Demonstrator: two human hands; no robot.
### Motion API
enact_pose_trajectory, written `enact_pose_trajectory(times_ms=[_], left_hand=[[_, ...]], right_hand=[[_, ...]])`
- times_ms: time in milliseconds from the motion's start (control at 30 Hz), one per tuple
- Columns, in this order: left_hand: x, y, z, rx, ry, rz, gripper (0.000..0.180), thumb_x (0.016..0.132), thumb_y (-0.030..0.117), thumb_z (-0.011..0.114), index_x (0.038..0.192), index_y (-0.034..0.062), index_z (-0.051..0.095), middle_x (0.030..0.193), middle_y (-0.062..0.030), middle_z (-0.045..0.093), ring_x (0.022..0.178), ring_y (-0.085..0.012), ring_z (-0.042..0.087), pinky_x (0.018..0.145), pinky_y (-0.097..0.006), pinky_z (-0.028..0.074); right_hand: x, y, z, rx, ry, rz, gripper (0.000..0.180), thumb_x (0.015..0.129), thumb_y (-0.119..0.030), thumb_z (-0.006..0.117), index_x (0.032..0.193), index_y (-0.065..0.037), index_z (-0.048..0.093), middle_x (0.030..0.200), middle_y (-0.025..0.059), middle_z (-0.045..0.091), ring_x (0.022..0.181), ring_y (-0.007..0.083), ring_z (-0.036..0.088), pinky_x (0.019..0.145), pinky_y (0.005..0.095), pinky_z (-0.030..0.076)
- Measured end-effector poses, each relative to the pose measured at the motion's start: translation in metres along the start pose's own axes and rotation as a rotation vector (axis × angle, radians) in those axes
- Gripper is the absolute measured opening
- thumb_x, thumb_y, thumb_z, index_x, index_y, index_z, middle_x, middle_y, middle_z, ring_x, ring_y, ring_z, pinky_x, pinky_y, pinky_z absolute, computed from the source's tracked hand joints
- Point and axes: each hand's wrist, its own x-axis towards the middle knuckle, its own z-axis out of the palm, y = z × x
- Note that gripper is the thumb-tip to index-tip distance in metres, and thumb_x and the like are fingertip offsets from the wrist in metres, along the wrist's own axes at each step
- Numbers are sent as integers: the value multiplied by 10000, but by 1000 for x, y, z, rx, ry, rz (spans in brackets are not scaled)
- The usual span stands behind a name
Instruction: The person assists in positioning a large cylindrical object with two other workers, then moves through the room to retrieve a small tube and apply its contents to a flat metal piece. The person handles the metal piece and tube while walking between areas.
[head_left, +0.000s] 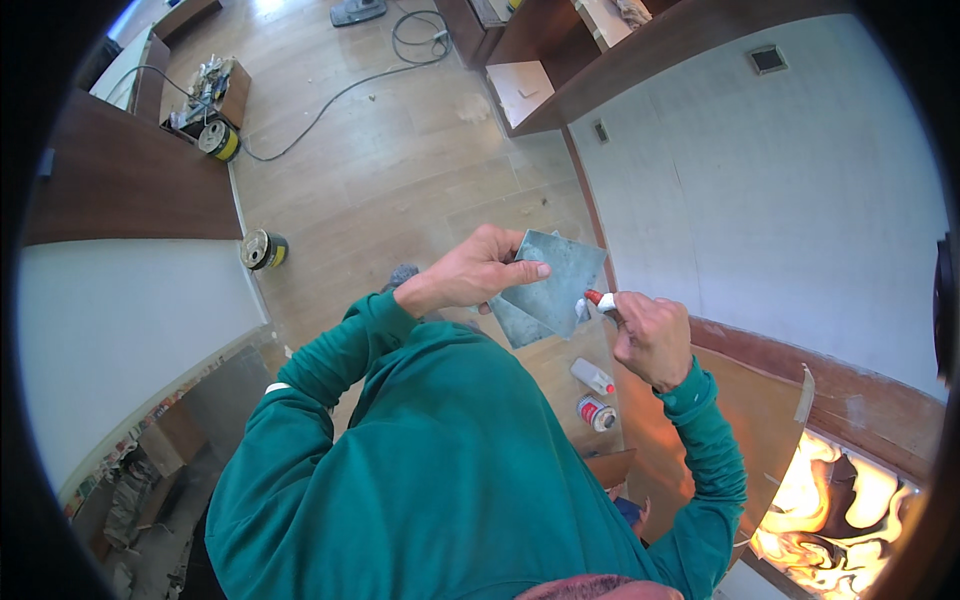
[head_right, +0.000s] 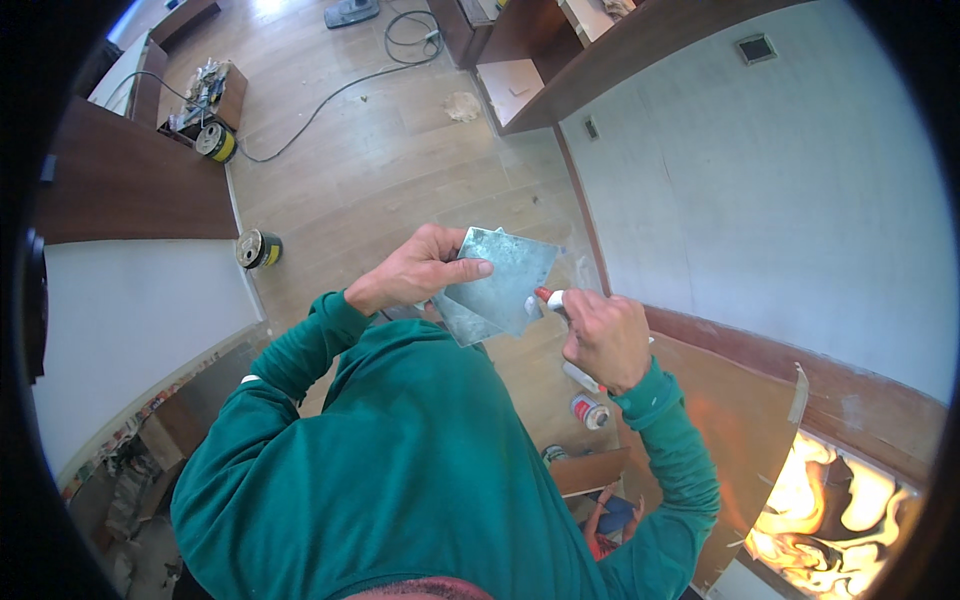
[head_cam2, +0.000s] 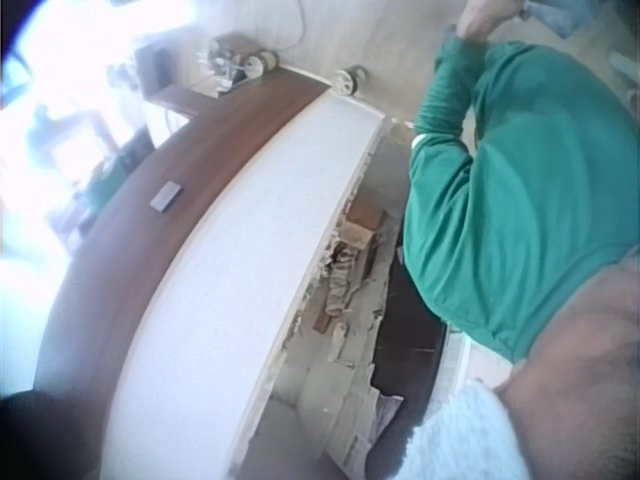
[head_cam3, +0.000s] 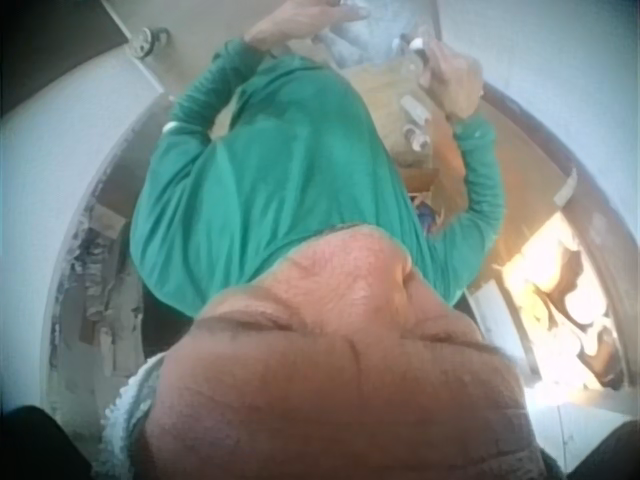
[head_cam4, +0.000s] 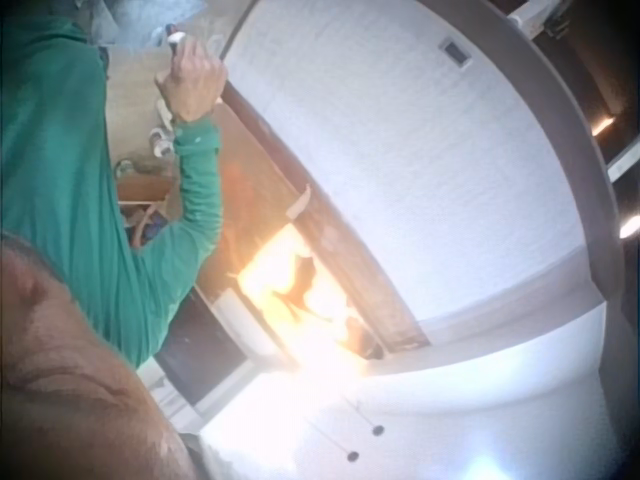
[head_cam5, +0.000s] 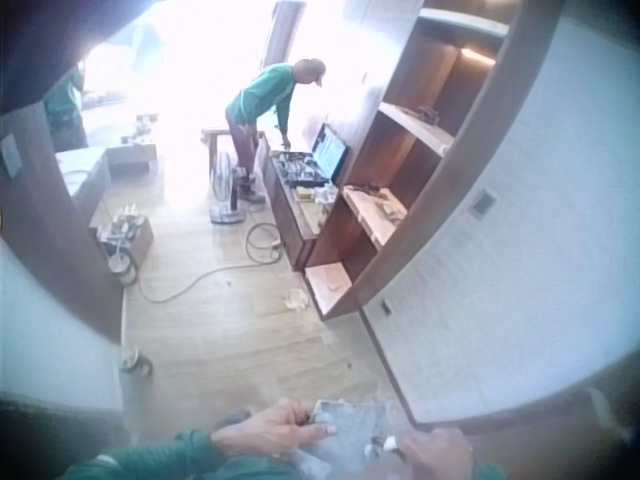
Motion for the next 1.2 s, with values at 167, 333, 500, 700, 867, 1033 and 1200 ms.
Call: enact_pose_trajectory(times_ms=[167,333,500,700,867,1033,1200], left_hand=[[-3,1,0,9,-4,-16,284,911,267,618,1067,32,656,645,31,523,509,-51,449,381,-234,388],[-3,3,-3,-12,-11,-45,299,908,259,629,1086,20,654,733,8,587,595,-60,504,464,-241,426],[-5,7,-3,-74,-7,-98,304,904,204,643,1114,-15,646,899,-33,676,792,-81,592,690,-261,491],[-3,12,-3,-55,9,-120,304,905,198,639,1109,-27,642,905,-40,677,803,-87,598,701,-258,495],[-3,15,-1,-50,41,-137,325,904,223,639,1113,-26,639,871,-44,675,725,-82,595,603,-238,484],[-3,22,7,-154,81,-109,327,912,248,622,1113,-10,639,803,-25,661,564,-48,536,413,-204,375],[8,27,15,-219,185,-72,307,920,266,608,1083,8,641,761,-12,647,518,-44,516,375,-198,334]], right_hand=[[2,-3,-3,12,-21,1,213,622,28,557,812,-66,549,628,83,525,511,294,518,449,379,394],[-3,0,0,37,-24,36,277,642,67,582,884,-67,597,703,79,589,554,288,545,476,348,387],[-7,-1,2,67,2,60,274,709,55,615,952,-72,619,772,74,638,594,275,585,488,337,395],[-5,-2,1,64,177,49,326,662,54,610,960,-76,595,685,51,592,576,247,562,489,340,372],[-7,0,-1,-1,216,68,388,673,49,642,1036,-84,608,707,54,601,598,230,573,511,331,369],[-9,3,-1,102,324,135,319,744,6,663,1052,-73,629,763,63,638,654,235,602,544,324,393],[-25,10,26,468,475,383,216,852,-58,651,1067,-37,652,851,101,678,723,227,645,658,298,479]])
